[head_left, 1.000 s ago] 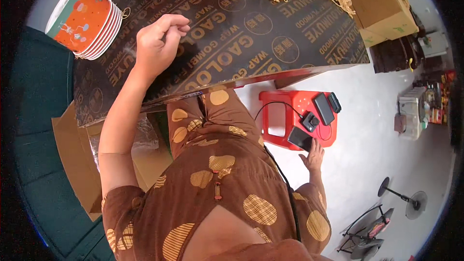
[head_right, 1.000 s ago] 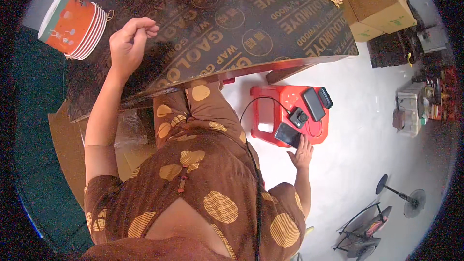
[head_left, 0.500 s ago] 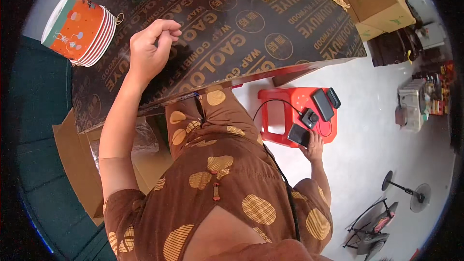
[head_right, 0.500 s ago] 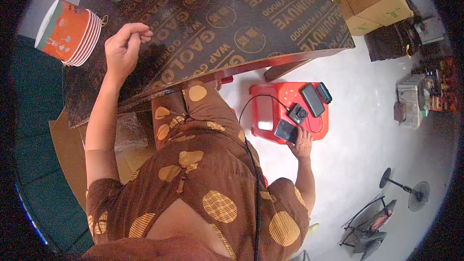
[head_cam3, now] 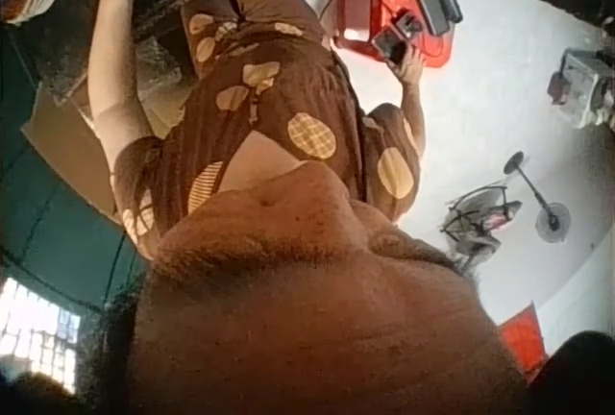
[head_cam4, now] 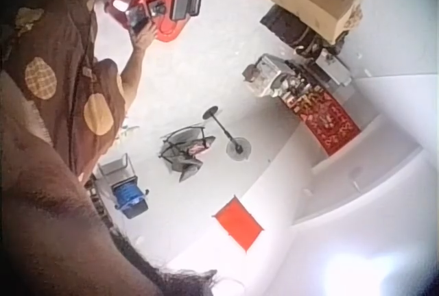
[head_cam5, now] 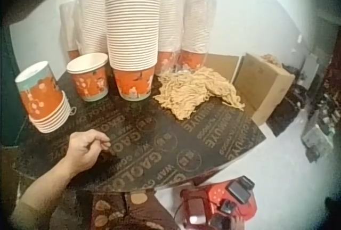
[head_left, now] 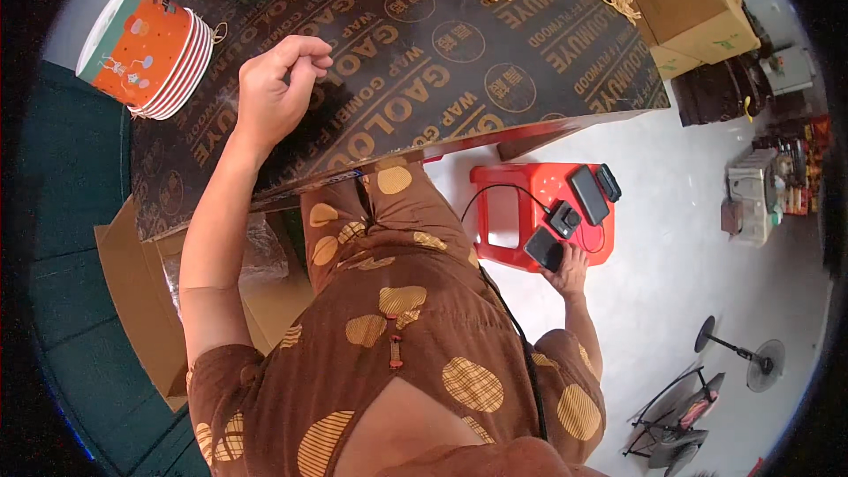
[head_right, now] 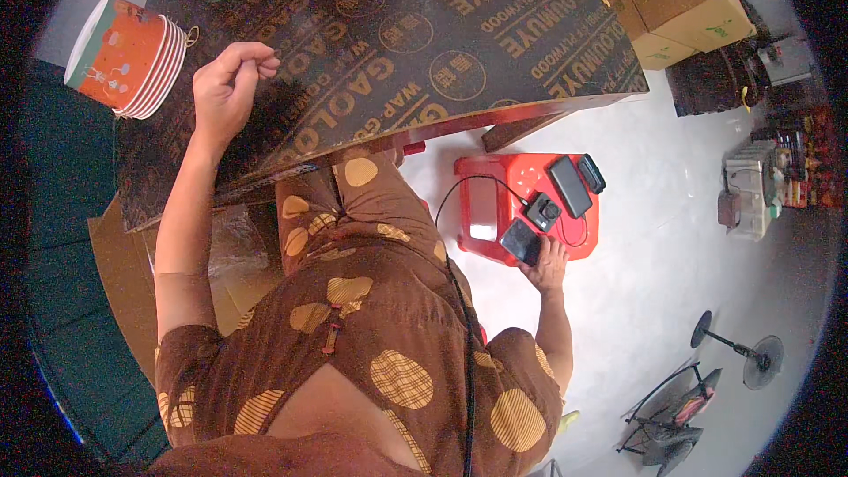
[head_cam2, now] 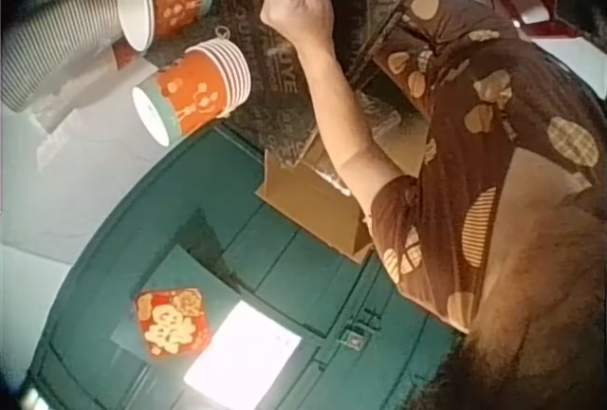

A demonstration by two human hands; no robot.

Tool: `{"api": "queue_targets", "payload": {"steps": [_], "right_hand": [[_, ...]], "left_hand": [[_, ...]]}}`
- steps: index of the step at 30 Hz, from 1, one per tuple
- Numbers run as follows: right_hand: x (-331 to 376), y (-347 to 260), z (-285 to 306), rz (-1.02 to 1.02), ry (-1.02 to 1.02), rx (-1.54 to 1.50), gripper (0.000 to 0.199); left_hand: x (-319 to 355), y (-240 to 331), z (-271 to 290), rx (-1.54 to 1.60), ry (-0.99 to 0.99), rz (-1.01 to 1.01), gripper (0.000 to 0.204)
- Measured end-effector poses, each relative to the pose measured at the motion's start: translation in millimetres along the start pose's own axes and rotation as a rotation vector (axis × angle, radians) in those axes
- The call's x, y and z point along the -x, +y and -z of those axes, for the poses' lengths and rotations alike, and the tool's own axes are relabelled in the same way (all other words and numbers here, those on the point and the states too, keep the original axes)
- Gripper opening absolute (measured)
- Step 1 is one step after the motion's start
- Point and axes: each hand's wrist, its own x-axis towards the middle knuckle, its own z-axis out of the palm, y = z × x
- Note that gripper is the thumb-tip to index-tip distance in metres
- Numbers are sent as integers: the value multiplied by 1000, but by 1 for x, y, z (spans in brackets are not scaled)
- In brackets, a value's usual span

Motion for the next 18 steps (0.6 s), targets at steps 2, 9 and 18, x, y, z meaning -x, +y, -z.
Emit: {"api": "queue_targets", "payload": {"steps": [2,9,18], "right_hand": [[-2,-2,0,-24,-9,3,88],[-6,0,-3,-94,-82,16,91],[-11,7,-13,-158,-131,-42,95]], "left_hand": [[0,1,1,-1,-3,-3,19],[-1,2,-1,-2,0,-14,17],[0,2,-1,-27,-39,-2,18]]}}
